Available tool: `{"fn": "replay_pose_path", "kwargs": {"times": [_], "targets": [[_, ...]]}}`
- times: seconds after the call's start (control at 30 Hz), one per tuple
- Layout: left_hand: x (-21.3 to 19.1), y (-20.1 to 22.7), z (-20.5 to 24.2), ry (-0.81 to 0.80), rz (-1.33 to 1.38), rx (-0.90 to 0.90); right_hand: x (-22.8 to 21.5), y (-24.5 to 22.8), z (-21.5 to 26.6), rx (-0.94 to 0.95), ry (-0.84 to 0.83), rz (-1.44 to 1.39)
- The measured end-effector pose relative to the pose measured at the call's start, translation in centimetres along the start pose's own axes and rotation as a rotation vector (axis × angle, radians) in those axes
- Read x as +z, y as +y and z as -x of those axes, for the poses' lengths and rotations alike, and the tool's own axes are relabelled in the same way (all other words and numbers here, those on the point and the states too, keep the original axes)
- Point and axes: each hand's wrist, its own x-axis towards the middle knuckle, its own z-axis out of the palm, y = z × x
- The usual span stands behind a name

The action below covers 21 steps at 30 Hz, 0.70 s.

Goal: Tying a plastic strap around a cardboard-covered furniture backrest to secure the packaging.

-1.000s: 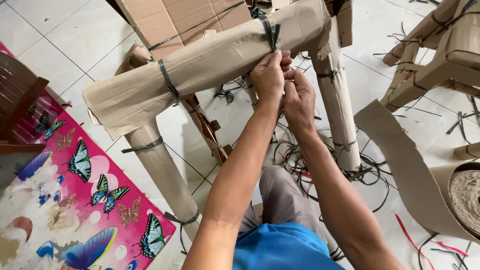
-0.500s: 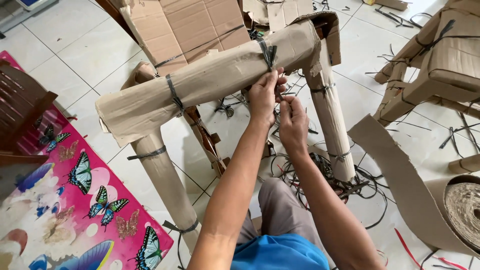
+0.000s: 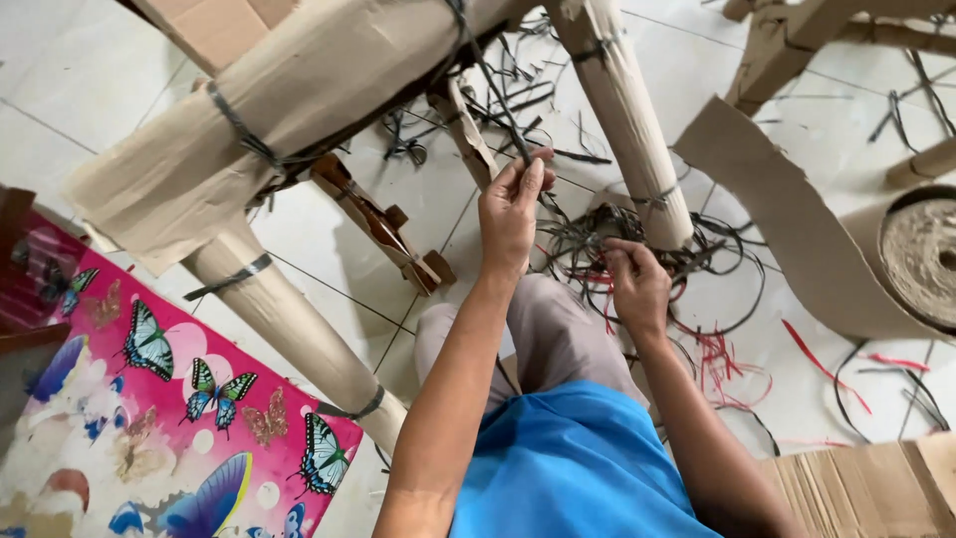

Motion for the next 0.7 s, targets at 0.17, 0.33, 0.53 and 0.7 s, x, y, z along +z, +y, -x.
{"fn": "replay_pose_path", "kwargs": {"times": [0.17,0.33,0.53,0.7], "targets": [[1.4,-2.4,5.3,0.007,-0.047,-0.021,-2.7,6.6,6.7,0.459,-0.062,-0.027],[2.0,-3.1,9.4,0.026,0.048,-0.098,-2.8,12.9,11.8,0.711,-0.132,0.096],[0.3,-4.2,11.2,0.042,-0.134,-0.089,-3.0,14.0,12.0,0.799,-0.151,0.108],[-0.5,-4.4,12.1,0.056,-0.167,-0.074,-8.1,7.7,7.6,0.627,-0.147,0.103]]}}
